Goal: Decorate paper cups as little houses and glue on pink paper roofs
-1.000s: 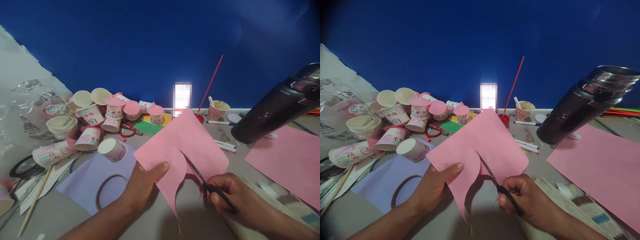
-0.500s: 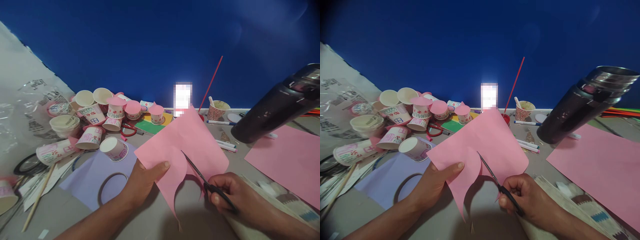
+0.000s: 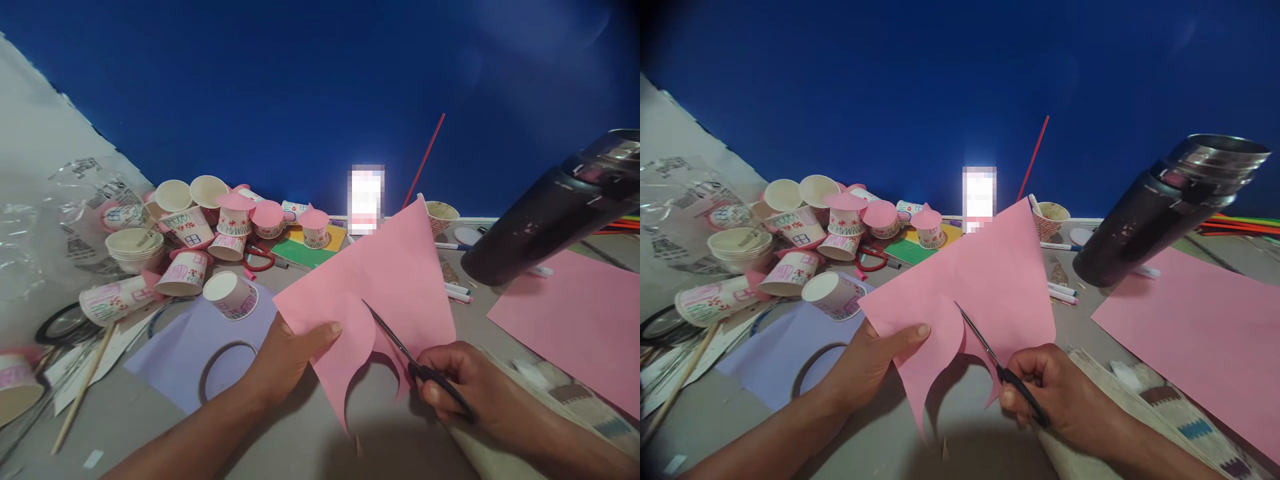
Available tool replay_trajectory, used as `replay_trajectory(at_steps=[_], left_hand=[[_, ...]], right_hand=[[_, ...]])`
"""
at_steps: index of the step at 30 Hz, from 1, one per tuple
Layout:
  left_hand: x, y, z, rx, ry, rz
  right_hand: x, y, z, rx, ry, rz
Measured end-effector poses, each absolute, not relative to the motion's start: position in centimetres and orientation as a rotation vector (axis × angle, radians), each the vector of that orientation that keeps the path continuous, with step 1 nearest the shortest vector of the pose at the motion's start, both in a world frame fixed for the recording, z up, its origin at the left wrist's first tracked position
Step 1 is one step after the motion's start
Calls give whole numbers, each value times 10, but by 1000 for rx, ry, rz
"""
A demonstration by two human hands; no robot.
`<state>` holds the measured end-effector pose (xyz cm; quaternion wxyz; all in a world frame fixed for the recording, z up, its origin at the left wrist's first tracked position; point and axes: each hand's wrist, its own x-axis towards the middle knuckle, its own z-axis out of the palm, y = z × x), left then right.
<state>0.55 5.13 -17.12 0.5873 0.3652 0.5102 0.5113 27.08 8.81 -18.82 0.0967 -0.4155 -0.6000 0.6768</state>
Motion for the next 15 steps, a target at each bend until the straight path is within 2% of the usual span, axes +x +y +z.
replay_trajectory(at_steps=[15], left_hand=[[6, 51, -167, 870, 1166, 1164]], right_hand=[[273, 87, -190, -1205, -1739, 2035]])
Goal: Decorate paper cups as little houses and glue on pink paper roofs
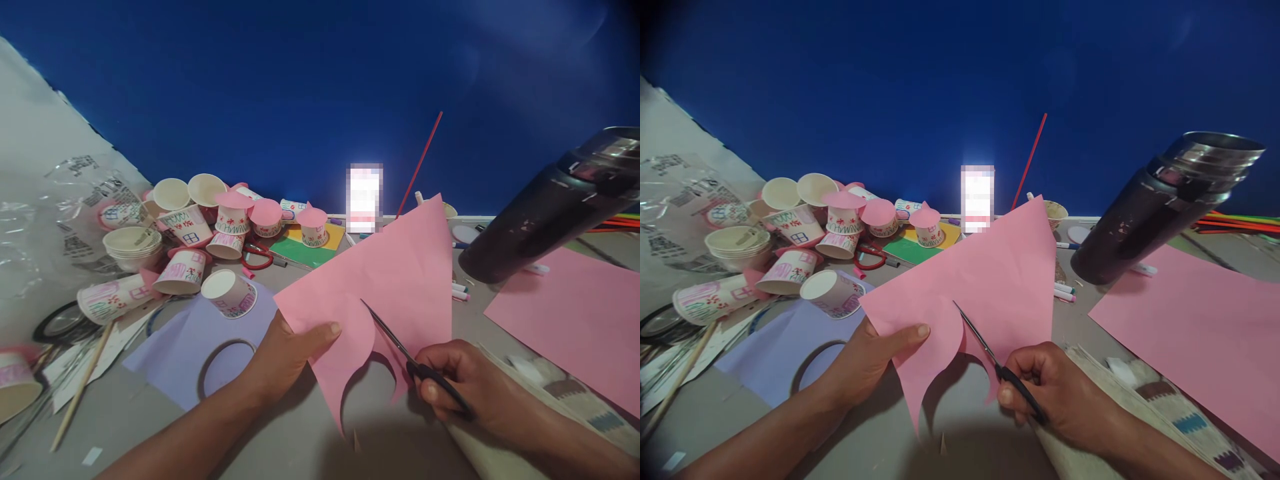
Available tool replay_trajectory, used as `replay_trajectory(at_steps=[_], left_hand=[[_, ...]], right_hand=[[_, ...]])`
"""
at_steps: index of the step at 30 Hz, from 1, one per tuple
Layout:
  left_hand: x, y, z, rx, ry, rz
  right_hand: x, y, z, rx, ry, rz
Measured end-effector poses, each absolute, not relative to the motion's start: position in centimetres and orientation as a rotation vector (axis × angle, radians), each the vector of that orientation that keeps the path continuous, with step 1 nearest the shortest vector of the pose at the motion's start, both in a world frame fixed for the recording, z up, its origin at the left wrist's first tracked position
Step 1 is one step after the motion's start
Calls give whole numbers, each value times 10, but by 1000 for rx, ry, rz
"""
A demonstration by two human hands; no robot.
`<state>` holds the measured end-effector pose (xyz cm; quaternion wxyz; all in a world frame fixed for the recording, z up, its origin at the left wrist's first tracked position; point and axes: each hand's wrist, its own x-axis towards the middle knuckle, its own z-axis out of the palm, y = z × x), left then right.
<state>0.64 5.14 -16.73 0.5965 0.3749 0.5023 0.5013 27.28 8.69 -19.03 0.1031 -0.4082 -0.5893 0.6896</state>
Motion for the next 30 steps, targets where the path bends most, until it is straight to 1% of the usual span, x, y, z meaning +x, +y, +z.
replay_trajectory(at_steps=[10, 30], left_hand=[[5, 50, -168, 874, 1213, 1091], [1, 52, -163, 864, 1159, 1071]], right_hand=[[274, 85, -190, -1234, -1758, 2030], [275, 84, -185, -1298, -1807, 2012]])
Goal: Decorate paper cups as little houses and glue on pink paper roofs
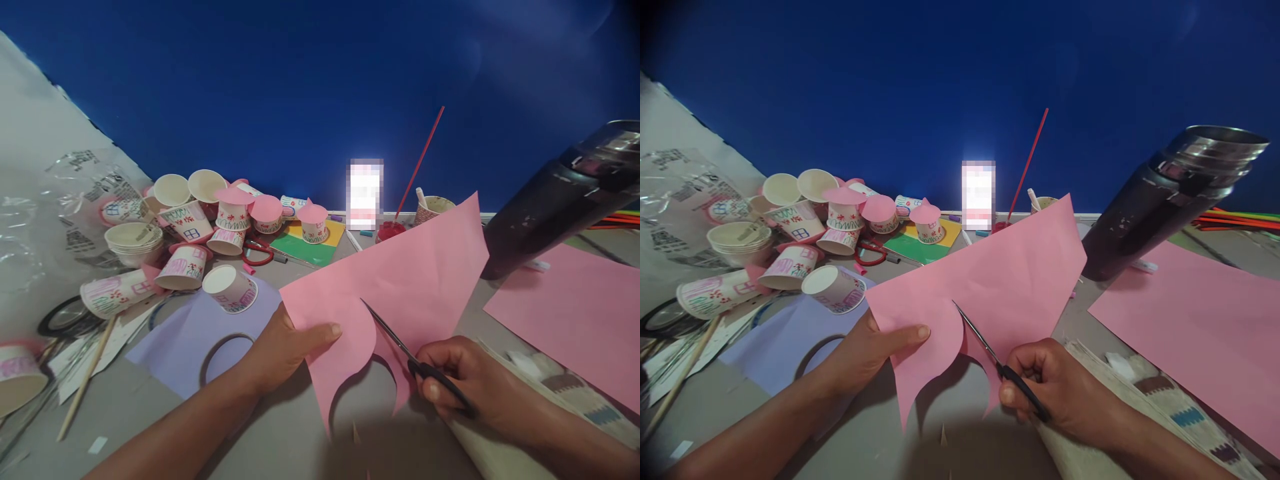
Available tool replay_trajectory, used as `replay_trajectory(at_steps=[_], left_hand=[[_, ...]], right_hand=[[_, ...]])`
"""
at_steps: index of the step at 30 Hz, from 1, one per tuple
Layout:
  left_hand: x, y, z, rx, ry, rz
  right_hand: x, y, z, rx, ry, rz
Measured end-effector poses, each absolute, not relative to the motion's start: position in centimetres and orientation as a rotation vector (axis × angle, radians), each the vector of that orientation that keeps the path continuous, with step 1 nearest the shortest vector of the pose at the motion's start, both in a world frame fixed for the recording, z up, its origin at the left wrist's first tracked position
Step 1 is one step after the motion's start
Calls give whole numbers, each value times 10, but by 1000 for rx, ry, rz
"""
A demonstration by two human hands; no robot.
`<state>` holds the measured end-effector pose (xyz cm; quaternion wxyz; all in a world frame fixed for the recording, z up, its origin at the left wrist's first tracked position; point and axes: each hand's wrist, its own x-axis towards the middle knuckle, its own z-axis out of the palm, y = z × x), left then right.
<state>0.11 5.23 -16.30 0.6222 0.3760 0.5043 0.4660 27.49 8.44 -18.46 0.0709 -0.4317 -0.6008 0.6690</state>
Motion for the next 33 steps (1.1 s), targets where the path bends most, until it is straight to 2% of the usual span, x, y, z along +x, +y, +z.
replay_trajectory(at_steps=[33], left_hand=[[-1, 48, -161, 1147, 1269, 1055]], right_hand=[[282, 88, -187, -1217, -1827, 2032]])
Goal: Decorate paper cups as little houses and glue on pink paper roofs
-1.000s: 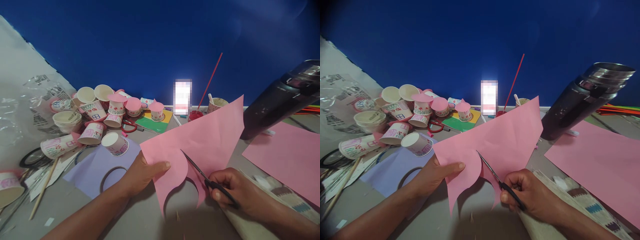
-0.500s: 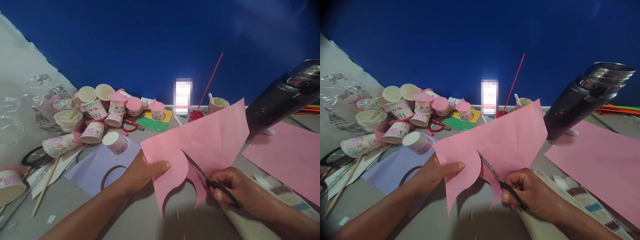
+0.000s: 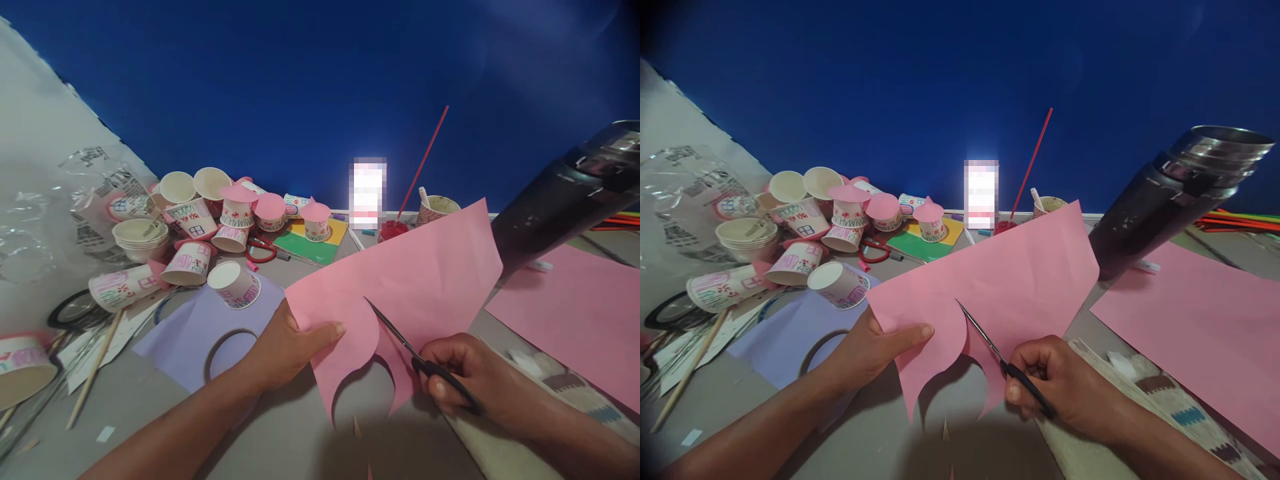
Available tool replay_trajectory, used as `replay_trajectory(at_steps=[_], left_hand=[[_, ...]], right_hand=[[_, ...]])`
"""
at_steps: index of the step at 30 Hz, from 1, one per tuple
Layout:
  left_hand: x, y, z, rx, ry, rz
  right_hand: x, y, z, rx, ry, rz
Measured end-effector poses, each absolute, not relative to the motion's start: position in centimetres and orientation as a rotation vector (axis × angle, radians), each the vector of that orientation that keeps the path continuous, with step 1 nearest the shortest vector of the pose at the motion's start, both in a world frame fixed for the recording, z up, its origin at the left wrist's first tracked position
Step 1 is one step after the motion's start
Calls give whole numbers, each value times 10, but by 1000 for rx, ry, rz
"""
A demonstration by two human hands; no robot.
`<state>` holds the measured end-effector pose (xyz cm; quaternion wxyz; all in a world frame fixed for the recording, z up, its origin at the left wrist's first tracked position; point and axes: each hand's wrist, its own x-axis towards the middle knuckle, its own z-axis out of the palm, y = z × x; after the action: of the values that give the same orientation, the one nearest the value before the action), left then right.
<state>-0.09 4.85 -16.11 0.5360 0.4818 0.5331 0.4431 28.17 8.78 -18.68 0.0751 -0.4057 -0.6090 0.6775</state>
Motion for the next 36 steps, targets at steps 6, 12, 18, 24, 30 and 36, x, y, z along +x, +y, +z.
replay_trajectory(at_steps=[6, 12, 18, 24, 30, 36], left_hand=[[-2, 48, -162, 1161, 1268, 1052], [-4, 50, -160, 1214, 1278, 1017], [-7, 51, -160, 1186, 1263, 1010], [-8, 51, -161, 1160, 1240, 989], [-9, 51, -162, 1166, 1245, 999], [-7, 51, -159, 1155, 1234, 967]], right_hand=[[281, 89, -188, -1213, -1789, 2065], [279, 89, -182, -1239, -1790, 2057], [278, 87, -178, -1299, -1790, 2035], [280, 87, -178, -1321, -1806, 2005], [280, 85, -180, -1324, -1829, 1997], [281, 87, -180, -1360, -1862, 2012]])
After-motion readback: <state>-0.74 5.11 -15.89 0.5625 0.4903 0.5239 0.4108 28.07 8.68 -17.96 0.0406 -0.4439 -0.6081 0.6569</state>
